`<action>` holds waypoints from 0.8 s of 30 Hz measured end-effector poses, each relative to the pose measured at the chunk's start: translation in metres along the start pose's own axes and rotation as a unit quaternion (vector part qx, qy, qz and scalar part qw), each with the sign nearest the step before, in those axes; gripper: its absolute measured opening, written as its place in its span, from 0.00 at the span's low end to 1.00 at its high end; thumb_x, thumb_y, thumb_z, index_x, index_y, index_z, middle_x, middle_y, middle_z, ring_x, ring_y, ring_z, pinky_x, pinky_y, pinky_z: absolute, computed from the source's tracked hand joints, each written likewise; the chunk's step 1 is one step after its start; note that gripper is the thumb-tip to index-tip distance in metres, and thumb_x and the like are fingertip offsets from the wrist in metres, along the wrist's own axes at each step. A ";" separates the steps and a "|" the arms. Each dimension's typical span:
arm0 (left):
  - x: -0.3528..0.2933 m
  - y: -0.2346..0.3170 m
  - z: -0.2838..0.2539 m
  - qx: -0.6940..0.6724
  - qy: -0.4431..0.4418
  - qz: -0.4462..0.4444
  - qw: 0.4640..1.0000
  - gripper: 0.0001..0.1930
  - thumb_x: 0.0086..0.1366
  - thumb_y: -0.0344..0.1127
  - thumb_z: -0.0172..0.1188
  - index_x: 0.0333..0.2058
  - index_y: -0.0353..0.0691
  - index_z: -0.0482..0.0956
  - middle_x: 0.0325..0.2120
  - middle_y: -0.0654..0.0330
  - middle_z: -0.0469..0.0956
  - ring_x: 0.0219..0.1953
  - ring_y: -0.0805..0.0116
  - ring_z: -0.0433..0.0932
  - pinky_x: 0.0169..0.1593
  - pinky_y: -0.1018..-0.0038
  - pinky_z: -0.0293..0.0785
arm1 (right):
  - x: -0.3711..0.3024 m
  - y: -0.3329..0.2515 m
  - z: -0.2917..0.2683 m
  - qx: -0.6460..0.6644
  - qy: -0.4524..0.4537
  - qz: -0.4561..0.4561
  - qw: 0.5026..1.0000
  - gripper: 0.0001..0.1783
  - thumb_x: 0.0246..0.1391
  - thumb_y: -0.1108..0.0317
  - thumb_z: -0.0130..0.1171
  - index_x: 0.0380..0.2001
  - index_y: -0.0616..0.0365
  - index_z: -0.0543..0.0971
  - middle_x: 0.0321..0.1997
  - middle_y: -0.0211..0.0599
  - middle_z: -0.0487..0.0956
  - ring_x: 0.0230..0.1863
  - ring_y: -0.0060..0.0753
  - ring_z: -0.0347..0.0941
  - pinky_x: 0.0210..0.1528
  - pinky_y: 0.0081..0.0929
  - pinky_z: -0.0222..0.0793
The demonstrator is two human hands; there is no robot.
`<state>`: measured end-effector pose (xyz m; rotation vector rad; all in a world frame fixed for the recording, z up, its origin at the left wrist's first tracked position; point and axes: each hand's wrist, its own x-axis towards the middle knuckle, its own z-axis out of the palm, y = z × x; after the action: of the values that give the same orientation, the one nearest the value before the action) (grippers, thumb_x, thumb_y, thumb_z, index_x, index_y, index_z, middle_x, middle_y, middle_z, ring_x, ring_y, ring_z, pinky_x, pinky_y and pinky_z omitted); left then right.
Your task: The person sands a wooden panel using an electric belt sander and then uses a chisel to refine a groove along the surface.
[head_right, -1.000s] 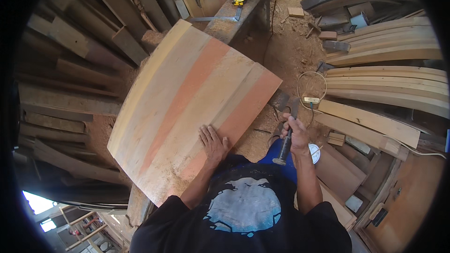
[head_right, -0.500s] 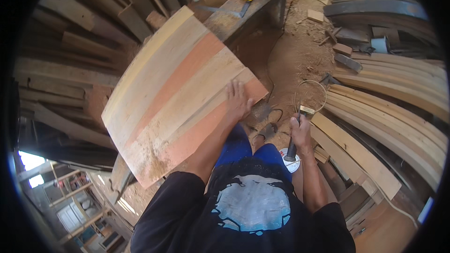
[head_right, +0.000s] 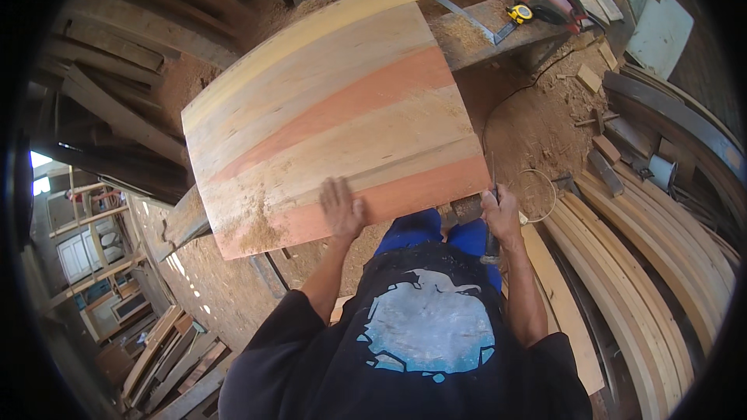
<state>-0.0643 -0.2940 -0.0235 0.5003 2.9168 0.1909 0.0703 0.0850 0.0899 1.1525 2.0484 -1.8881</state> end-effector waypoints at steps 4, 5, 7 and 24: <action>-0.021 -0.063 -0.030 0.026 -0.042 -0.286 0.957 0.43 0.74 0.61 0.34 0.74 0.31 0.44 0.75 0.34 0.38 0.77 0.37 0.36 0.77 0.47 0.30 | 0.020 -0.010 0.011 0.010 -0.021 0.021 1.000 0.13 0.67 0.64 0.53 0.43 0.65 0.75 0.26 0.30 0.75 0.20 0.19 0.70 0.21 0.22 0.66; -0.022 -0.073 -0.033 0.030 -0.055 -0.331 0.942 0.43 0.74 0.61 0.33 0.74 0.31 0.43 0.75 0.33 0.37 0.77 0.36 0.35 0.77 0.46 0.30 | 0.025 -0.015 0.015 -0.001 -0.031 0.010 0.999 0.12 0.67 0.65 0.52 0.42 0.65 0.75 0.25 0.30 0.75 0.20 0.19 0.70 0.21 0.22 0.66; -0.007 -0.061 -0.027 -0.015 -0.043 -0.331 0.942 0.42 0.74 0.59 0.37 0.74 0.31 0.45 0.74 0.29 0.40 0.76 0.29 0.36 0.76 0.42 0.32 | 0.037 -0.014 0.012 -0.020 -0.048 0.005 0.999 0.11 0.67 0.65 0.52 0.41 0.65 0.75 0.25 0.30 0.75 0.19 0.19 0.70 0.20 0.23 0.66; 0.035 0.185 0.028 -0.141 0.096 -0.097 0.980 0.35 0.68 0.42 0.54 0.67 0.24 0.61 0.69 0.32 0.57 0.74 0.32 0.51 0.75 0.44 0.45 | 0.129 -0.073 -0.009 -0.151 -0.234 -0.081 0.957 0.14 0.67 0.68 0.51 0.48 0.68 0.75 0.24 0.30 0.76 0.22 0.18 0.71 0.23 0.22 0.67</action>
<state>-0.0329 -0.1064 -0.0272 0.1573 3.0258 0.6470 -0.0601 0.1550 0.0780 0.4254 2.0924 -1.6280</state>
